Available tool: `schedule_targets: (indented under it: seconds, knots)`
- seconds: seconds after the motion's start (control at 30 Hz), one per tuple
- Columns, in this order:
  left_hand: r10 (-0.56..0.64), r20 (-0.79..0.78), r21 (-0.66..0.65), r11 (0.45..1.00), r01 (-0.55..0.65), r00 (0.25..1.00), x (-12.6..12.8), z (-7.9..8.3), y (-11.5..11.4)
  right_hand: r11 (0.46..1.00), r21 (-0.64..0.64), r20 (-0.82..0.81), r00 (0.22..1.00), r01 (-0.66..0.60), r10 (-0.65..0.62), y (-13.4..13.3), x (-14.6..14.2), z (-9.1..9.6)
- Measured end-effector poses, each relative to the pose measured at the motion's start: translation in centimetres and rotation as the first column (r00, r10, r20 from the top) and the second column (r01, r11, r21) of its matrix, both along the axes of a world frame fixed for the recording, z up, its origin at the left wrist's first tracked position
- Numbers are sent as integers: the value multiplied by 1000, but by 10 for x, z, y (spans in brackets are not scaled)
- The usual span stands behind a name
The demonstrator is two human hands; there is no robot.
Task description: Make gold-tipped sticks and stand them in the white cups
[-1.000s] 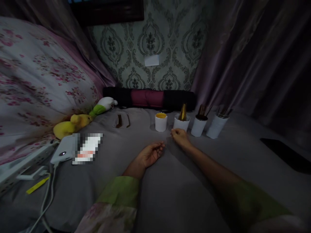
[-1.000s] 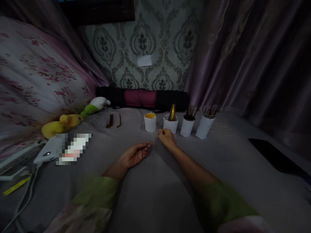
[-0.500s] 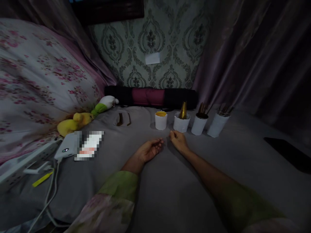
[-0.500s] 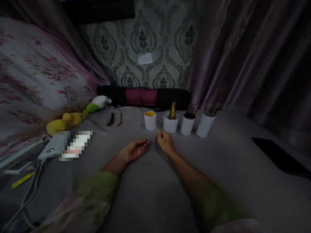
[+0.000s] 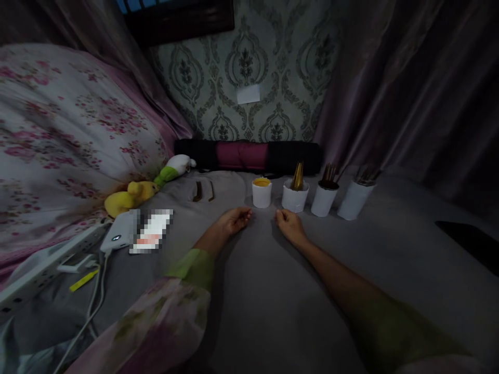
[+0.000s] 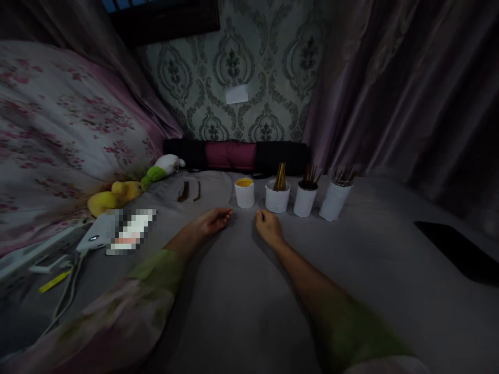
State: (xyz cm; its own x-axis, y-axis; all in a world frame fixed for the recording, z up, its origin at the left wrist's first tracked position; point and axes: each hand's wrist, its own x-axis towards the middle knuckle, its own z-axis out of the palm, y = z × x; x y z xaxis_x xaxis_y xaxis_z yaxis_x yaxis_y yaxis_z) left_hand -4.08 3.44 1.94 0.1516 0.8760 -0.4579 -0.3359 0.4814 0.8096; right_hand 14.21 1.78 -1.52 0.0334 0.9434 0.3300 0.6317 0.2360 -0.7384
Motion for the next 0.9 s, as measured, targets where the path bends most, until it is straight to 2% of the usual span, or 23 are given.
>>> schedule_targets:
  seconds: [0.3,0.43,0.63,0.9]
  knots:
    - [41,-308,28,999,-34,950,-13,5,23,1000,-2,8,1000,-11,11,-1,1,0]
    - [63,-454,27,998,-57,889,-23,8,32,1000,5,1,1000,-7,7,-1,0,-1]
    - [149,-608,98,989,-112,780,-36,13,39,1000,19,2,1000,-24,24,-3,0,1]
    - [121,-741,95,993,-75,660,-50,20,43,1000,21,-1,1000,-11,11,0,1,-3]
